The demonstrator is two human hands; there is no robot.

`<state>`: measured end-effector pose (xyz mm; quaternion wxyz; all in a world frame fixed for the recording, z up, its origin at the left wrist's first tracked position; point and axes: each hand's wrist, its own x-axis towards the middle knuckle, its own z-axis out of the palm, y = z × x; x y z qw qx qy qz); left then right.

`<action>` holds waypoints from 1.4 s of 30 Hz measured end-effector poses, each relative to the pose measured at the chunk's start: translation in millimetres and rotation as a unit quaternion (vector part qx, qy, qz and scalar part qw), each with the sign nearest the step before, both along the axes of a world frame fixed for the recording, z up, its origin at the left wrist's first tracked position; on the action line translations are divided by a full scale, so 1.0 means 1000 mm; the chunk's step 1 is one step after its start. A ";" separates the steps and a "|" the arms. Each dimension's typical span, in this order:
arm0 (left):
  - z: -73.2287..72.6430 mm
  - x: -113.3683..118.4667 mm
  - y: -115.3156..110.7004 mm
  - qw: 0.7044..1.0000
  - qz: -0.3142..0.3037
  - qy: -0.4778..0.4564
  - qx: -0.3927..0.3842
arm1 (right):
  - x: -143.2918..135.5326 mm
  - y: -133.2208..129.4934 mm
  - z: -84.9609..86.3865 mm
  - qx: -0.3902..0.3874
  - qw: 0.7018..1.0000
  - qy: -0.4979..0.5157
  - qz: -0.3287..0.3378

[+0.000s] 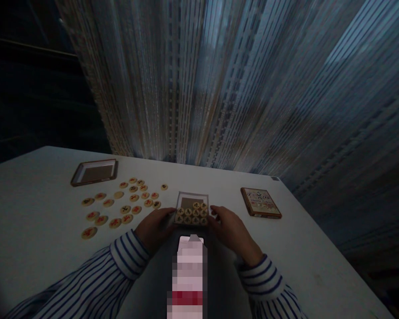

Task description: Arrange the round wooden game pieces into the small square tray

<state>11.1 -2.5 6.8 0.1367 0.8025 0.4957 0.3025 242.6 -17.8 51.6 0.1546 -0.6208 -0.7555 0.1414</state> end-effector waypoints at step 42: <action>0.023 -0.024 -0.045 0.998 0.044 -0.034 -0.024 | -0.020 -0.010 0.005 0.084 0.987 0.113 0.076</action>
